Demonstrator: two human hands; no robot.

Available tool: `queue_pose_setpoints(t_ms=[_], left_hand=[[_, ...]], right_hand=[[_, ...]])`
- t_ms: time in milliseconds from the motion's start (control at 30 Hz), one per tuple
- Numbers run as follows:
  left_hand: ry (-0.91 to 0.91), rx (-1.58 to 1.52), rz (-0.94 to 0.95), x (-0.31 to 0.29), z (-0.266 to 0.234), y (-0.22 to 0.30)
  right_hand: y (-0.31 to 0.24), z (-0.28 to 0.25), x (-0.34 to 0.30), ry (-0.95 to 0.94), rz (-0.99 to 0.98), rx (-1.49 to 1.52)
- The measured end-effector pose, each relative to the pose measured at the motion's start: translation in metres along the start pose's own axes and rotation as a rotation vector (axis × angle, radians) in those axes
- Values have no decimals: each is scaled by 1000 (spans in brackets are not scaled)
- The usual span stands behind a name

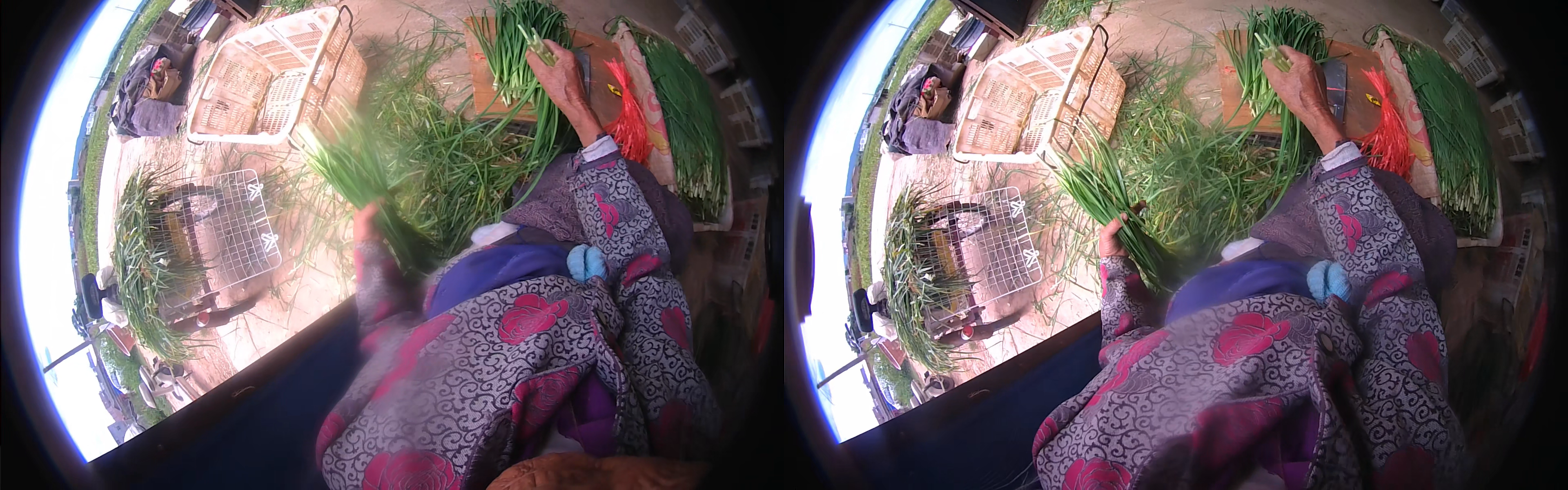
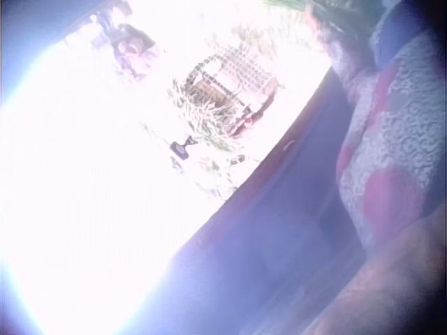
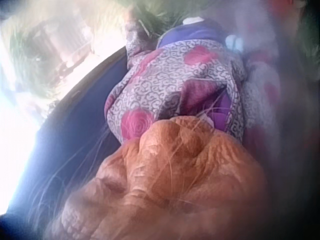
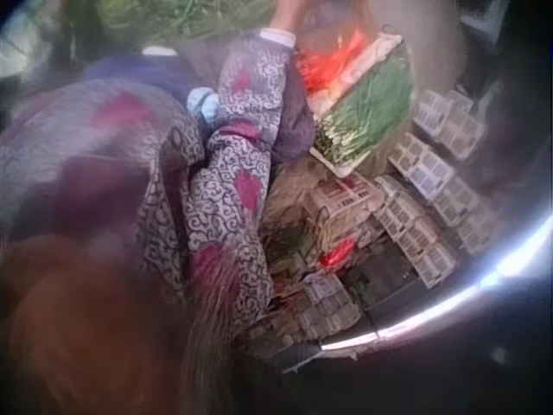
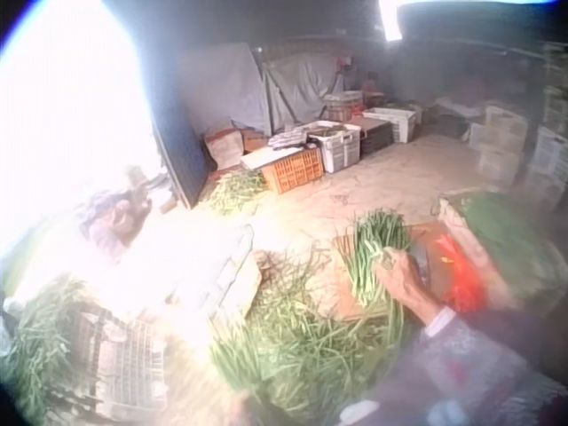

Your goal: The person gathers a bundle of green leafy vegetables by hand, aligns them on a wooden board, and trims the root ends using a knife before tying the bundle with red string.

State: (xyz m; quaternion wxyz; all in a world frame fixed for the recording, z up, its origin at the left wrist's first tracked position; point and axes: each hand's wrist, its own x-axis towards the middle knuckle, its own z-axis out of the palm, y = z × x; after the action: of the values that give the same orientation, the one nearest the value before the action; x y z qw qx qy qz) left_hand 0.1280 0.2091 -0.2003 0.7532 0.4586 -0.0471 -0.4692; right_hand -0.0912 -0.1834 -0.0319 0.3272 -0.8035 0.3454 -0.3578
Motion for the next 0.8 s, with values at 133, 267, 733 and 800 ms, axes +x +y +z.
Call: queue_pose_setpoints(t_ms=[133, 267, 733, 800], left_hand=[[-144, -87, 64, 5, 43, 1], [-140, -39, 18, 18, 82, -20], [-127, 76, -81, -6, 105, -22], [-153, 136, -89, -9, 105, -16]], right_hand=[[-29, 62, -61, -583, -66, 61], [-64, 97, -98, -766, -110, 76], [-16, 38, -46, -539, 293, 645], [-30, 66, -47, -625, 315, 636]])
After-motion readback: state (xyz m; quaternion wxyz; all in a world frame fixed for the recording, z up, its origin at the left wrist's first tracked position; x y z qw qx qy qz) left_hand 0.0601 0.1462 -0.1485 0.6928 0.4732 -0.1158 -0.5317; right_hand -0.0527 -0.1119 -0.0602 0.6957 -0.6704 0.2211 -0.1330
